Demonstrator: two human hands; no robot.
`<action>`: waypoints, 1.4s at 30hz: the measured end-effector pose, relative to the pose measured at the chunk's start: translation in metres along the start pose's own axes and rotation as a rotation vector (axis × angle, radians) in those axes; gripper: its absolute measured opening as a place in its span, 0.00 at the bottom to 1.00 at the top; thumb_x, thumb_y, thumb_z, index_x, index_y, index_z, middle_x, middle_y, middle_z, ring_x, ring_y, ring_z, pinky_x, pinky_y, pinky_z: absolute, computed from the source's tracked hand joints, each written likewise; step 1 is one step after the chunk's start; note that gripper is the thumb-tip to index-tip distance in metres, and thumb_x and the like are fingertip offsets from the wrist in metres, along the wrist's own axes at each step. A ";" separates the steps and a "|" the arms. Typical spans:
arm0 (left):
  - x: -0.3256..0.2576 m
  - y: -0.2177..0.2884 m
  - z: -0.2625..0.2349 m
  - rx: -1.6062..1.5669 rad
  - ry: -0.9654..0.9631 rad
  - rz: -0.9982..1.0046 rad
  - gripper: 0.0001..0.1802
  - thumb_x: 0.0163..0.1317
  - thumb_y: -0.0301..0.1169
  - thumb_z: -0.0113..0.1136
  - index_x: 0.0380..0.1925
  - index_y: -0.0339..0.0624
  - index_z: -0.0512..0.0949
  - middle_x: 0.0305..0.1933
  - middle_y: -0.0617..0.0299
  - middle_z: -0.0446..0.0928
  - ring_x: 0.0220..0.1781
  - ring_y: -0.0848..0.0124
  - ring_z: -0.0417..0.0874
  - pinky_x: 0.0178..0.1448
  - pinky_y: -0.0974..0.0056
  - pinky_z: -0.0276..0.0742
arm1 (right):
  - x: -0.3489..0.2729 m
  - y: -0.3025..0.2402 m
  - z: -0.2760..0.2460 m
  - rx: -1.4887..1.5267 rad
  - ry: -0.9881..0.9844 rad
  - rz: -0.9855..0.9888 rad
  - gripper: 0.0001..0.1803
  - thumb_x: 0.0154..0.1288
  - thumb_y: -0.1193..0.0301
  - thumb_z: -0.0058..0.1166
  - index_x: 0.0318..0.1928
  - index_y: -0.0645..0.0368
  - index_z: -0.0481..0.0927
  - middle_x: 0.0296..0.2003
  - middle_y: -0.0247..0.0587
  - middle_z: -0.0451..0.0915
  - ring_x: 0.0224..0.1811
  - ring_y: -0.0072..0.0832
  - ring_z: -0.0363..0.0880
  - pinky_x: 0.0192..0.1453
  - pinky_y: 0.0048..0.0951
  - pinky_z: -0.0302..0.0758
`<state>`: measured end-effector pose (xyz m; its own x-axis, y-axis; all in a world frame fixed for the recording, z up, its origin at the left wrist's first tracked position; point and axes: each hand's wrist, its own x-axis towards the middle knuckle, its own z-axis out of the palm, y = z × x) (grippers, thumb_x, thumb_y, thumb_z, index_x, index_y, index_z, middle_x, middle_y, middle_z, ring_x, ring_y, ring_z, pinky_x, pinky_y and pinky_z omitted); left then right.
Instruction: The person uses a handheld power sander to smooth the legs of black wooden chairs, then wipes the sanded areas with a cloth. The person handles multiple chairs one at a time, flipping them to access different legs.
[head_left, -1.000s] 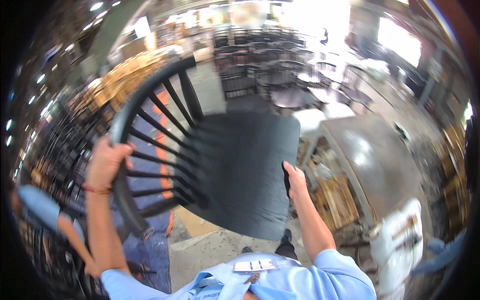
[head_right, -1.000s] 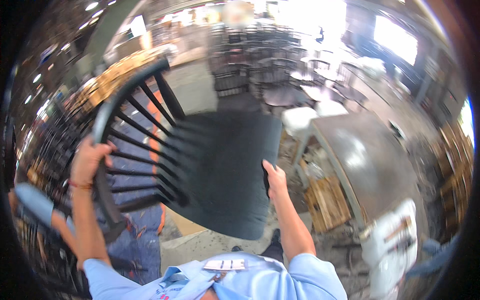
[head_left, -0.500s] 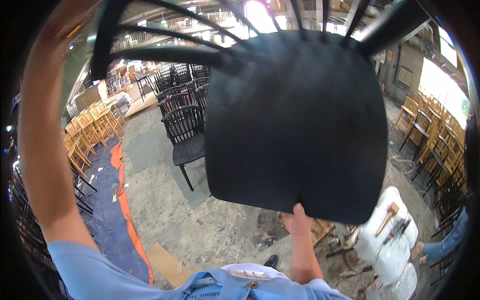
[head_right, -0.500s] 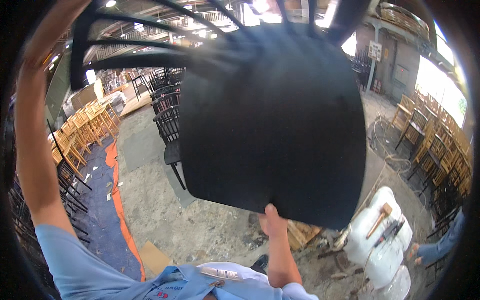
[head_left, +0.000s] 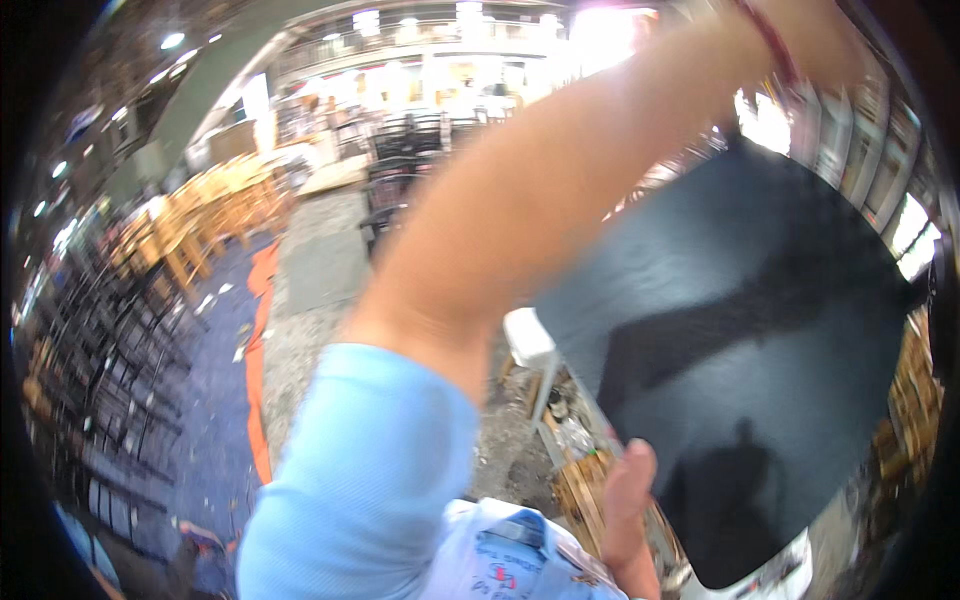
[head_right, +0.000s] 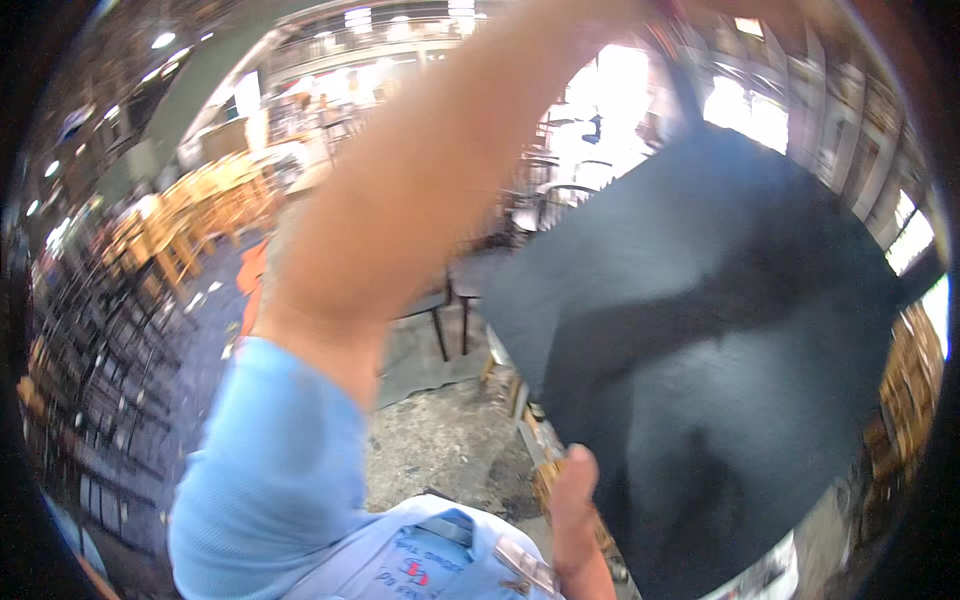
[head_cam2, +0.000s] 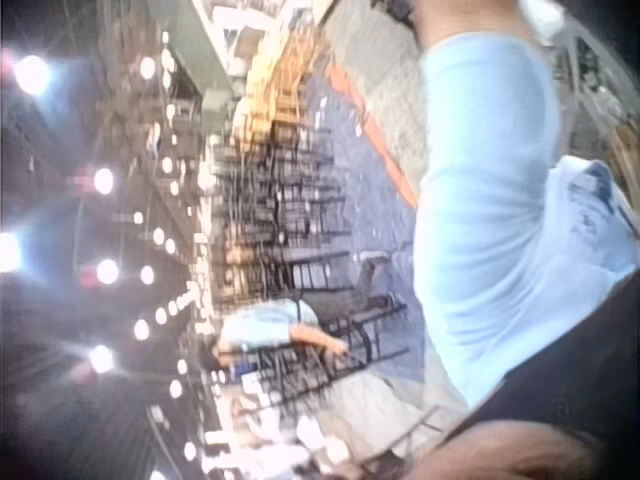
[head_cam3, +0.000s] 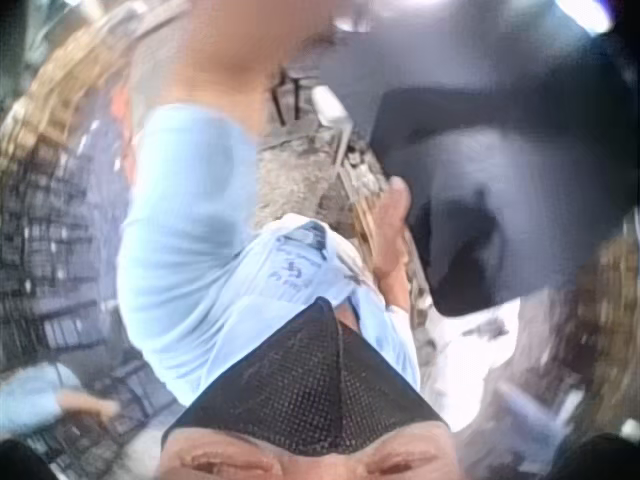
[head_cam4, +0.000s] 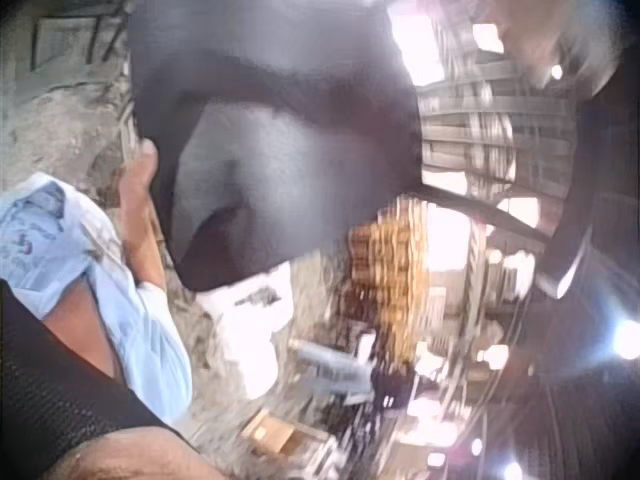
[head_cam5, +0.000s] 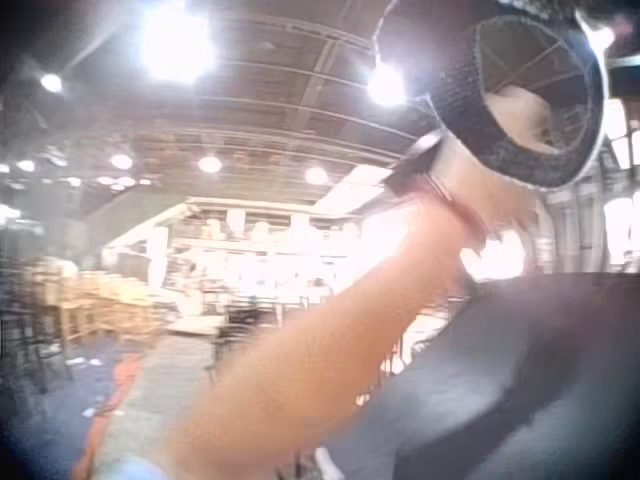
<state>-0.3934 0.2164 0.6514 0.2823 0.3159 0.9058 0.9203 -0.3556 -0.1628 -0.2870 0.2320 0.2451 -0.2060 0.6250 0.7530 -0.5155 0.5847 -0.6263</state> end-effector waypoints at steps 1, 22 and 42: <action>-0.017 -0.003 0.014 -0.077 0.037 0.050 0.17 0.56 0.42 0.64 0.35 0.40 0.85 0.31 0.52 0.83 0.33 0.59 0.84 0.39 0.60 0.81 | 0.013 0.009 0.000 0.000 0.027 0.002 0.26 0.64 0.69 0.63 0.58 0.70 0.74 0.57 0.51 0.76 0.58 0.36 0.76 0.65 0.36 0.74; -0.236 -0.259 0.026 -1.588 0.167 0.306 0.20 0.50 0.42 0.77 0.16 0.43 0.76 0.17 0.66 0.71 0.20 0.69 0.72 0.27 0.65 0.65 | 0.364 0.109 -0.084 0.369 0.375 0.413 0.22 0.69 0.74 0.55 0.58 0.77 0.71 0.56 0.58 0.76 0.56 0.38 0.79 0.58 0.30 0.83; -0.124 -0.406 0.322 -0.990 -0.120 -1.004 0.33 0.64 0.60 0.59 0.49 0.38 0.77 0.48 0.58 0.80 0.51 0.69 0.80 0.59 0.59 0.73 | 0.364 0.021 -0.164 -0.657 0.849 0.123 0.36 0.68 0.43 0.53 0.58 0.65 0.75 0.50 0.45 0.80 0.49 0.28 0.80 0.48 0.29 0.76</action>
<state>-0.7145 0.6052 0.4794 -0.3021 0.8536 0.4243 0.1871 -0.3833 0.9045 -0.2366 0.5568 0.4733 0.5480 0.7050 0.4502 0.0681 0.4988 -0.8640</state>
